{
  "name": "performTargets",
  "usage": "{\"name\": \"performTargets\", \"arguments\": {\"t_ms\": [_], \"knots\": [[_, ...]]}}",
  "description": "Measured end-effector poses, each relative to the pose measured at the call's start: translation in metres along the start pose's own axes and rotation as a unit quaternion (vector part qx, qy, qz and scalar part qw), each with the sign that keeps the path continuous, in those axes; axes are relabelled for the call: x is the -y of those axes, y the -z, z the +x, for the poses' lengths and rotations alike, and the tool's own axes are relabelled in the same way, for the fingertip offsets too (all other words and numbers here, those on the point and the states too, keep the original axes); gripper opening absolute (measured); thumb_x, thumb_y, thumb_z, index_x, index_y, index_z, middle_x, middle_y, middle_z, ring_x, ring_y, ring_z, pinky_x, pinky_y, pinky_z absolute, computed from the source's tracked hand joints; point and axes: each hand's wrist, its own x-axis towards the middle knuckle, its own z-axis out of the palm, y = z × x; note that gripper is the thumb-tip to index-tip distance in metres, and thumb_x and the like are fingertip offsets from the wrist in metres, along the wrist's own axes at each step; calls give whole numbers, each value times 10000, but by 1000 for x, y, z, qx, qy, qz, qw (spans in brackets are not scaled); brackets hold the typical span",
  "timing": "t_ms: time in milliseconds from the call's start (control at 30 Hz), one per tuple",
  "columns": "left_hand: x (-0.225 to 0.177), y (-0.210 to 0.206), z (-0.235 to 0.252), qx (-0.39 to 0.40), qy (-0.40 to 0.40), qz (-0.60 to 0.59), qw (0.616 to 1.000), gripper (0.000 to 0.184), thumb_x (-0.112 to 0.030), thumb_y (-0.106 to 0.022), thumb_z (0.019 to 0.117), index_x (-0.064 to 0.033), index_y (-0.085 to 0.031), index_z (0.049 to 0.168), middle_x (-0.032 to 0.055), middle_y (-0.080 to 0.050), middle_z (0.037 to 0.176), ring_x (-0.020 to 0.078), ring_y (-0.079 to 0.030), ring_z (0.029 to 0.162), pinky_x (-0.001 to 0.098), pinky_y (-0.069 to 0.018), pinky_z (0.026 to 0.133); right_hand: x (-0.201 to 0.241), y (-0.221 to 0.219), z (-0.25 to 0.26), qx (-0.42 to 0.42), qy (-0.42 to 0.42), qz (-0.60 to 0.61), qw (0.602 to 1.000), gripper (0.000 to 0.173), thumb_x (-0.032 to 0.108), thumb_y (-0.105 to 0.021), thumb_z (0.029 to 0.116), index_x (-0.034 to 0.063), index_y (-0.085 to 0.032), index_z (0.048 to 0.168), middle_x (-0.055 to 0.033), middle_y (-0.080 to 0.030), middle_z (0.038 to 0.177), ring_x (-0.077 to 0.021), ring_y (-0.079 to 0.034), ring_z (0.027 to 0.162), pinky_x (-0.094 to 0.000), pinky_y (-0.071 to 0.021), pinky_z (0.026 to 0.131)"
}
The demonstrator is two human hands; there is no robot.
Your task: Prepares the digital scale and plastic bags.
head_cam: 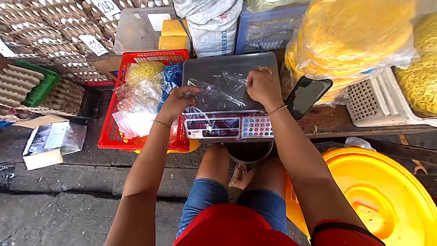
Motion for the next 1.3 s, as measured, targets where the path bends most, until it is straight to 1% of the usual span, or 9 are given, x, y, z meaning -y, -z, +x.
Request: {"name": "performTargets", "arguments": {"t_ms": [200, 333, 467, 567, 800, 900, 1033, 1167, 1300], "knots": [[5, -3, 13, -8, -41, 6, 999, 626, 22, -598, 952, -102, -426, 1541, 179, -506, 1454, 174, -669, 853, 357, -586, 786, 5, 28, 52, -56, -17, -13, 998, 242, 104, -605, 969, -24, -671, 1163, -269, -604, 1303, -456, -484, 1337, -667, -356, 1062], [3, -13, 32, -15, -38, 36, 999, 710, 30, -614, 955, -79, -320, 1592, 202, -331, 1599, 207, -689, 912, 363, -599, 817, 7, 27, 78, -63, -39, -49, 996, 419, 98, -662, 919, -21, -611, 1317, -314, -484, 1447, -518, -374, 1406, -711, -339, 1057], [1, -12, 37, -10, -42, 53, 998, 742, 37, -616, 958, -101, -292, 1612, 191, -256, 1639, 171, -683, 880, 323, -600, 781, 27, 22, 32, -106, 107, 53, 987, 291, 58, -581, 978, 20, -680, 1249, -258, -581, 1324, -443, -508, 1298, -596, -419, 1070], [3, -13, 35, -3, -46, 46, 998, 741, 34, -612, 959, -100, -289, 1612, 179, -230, 1656, 130, -665, 829, 291, -588, 747, 27, -2, -7, -4, 224, 146, 964, 237, 7, -532, 982, -4, -736, 1103, -226, -656, 1157, -370, -631, 1099, -531, -504, 975], [3, -12, 32, 5, -60, 15, 998, 771, 24, -608, 958, -108, -245, 1626, 170, -272, 1636, 94, -665, 819, 259, -586, 751, 19, -30, -63, -2, 255, 155, 954, 241, 42, -574, 973, 42, -736, 1152, -148, -640, 1230, -314, -613, 1138, -493, -508, 989], [1, -10, 22, 19, -69, -20, 997, 771, -8, -646, 940, -144, -290, 1610, 144, -363, 1578, 83, -653, 799, 254, -584, 735, 7, -34, -75, 6, 240, 90, 967, 411, 202, -745, 904, 100, -692, 1298, -164, -580, 1374, -414, -480, 1315, -603, -385, 1093], [3, -13, 2, 44, -38, -40, 998, 655, 39, -654, 909, -114, -458, 1514, 158, -473, 1474, 146, -668, 887, 308, -593, 765, 5, -55, -79, -33, 234, 14, 972, 517, 319, -779, 890, 192, -656, 1376, -145, -505, 1501, -433, -417, 1377, -652, -344, 1063], [-14, -13, -8, 33, -23, -85, 996, 574, 66, -613, 909, -80, -522, 1456, 152, -525, 1397, 151, -662, 938, 296, -583, 813, 12, -58, -74, -87, 275, 43, 957, 258, 252, -644, 994, 139, -763, 1193, -133, -595, 1422, -426, -451, 1375, -657, -322, 1100], [-46, 0, -20, -6, -47, -138, 989, 413, 48, -574, 952, -32, -578, 1358, 103, -586, 1282, 135, -671, 982, 281, -585, 861, 18, -22, -72, -72, 274, 199, 938, 265, 185, -559, 1038, 40, -772, 1101, -119, -712, 1237, -327, -605, 1226, -568, -399, 1068]]}}
